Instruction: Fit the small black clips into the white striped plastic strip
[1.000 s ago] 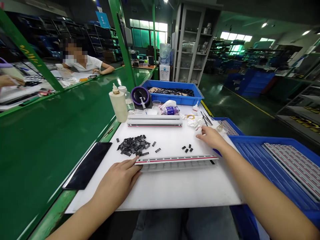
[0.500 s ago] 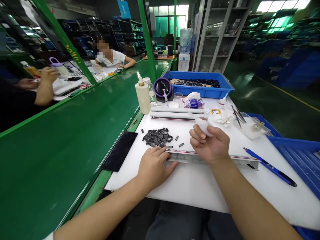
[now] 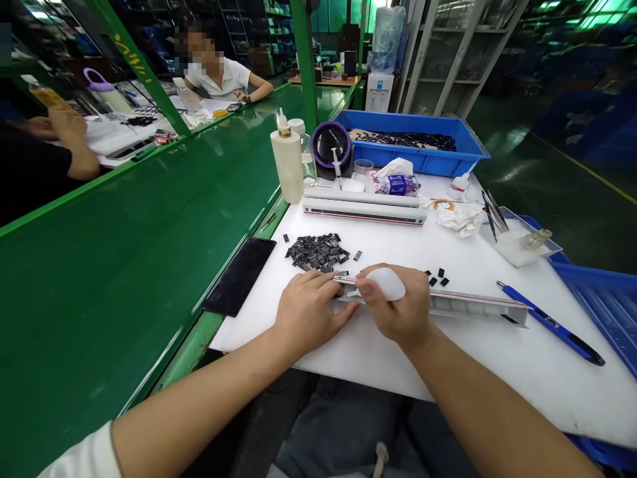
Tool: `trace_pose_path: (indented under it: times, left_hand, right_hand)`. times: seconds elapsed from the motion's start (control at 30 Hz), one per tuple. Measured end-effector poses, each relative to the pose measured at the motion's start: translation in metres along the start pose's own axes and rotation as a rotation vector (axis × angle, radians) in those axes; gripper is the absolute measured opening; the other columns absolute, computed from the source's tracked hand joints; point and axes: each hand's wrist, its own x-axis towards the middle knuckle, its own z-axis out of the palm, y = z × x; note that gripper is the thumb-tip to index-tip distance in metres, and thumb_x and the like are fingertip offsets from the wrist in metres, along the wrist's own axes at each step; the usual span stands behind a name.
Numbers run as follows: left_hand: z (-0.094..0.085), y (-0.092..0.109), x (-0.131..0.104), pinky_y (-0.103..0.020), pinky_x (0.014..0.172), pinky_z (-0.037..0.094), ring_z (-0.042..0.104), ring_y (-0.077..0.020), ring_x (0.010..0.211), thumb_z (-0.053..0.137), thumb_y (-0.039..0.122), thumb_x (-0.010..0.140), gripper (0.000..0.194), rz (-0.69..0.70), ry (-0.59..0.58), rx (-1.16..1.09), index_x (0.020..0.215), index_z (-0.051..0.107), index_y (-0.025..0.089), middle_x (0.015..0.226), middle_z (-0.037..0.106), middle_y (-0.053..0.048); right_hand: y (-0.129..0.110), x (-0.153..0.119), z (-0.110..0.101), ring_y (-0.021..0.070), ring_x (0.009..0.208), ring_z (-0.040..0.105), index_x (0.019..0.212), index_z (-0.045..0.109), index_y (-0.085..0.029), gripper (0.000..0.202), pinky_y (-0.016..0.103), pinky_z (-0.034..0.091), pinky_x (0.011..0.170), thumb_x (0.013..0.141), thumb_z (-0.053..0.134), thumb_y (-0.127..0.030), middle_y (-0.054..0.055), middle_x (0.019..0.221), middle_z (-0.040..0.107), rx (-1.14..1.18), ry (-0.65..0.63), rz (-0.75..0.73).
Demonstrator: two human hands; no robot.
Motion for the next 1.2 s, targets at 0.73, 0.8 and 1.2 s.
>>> trace_pose_path:
  times: [0.73,0.8,1.2]
  left_hand:
    - [0.001,0.001,0.002,-0.038,0.070,0.052,0.065,-0.0232,0.081,0.066,0.038,0.084,0.020,0.049,0.074,0.019,0.077,0.068,0.020,0.088,0.074,-0.001]
    - [0.001,0.001,0.002,-0.038,0.070,0.052,0.065,-0.0236,0.082,0.066,0.038,0.084,0.019,0.052,0.077,0.022,0.076,0.067,0.020,0.087,0.074,-0.001]
    - [-0.001,0.002,0.003,-0.035,0.066,0.049,0.063,-0.0221,0.078,0.066,0.036,0.083,0.020,0.052,0.069,0.035,0.072,0.064,0.020,0.080,0.072,-0.002]
  right_hand:
    - [0.004,-0.001,0.013,0.0152,0.062,0.064,0.072,0.064,-0.015,0.027,0.028,0.047,0.059,0.095,0.054,-0.025,0.006,0.070,0.069,-0.054,0.052,-0.075]
    - [0.004,0.000,0.013,0.0153,0.061,0.064,0.072,0.064,-0.015,0.027,0.028,0.046,0.059,0.095,0.054,-0.025,0.006,0.069,0.069,-0.051,0.050,-0.076]
    - [0.003,0.000,0.014,0.0133,0.057,0.057,0.068,0.060,-0.016,0.031,0.027,0.043,0.057,0.096,0.052,-0.029,0.004,0.063,0.063,-0.033,0.047,-0.036]
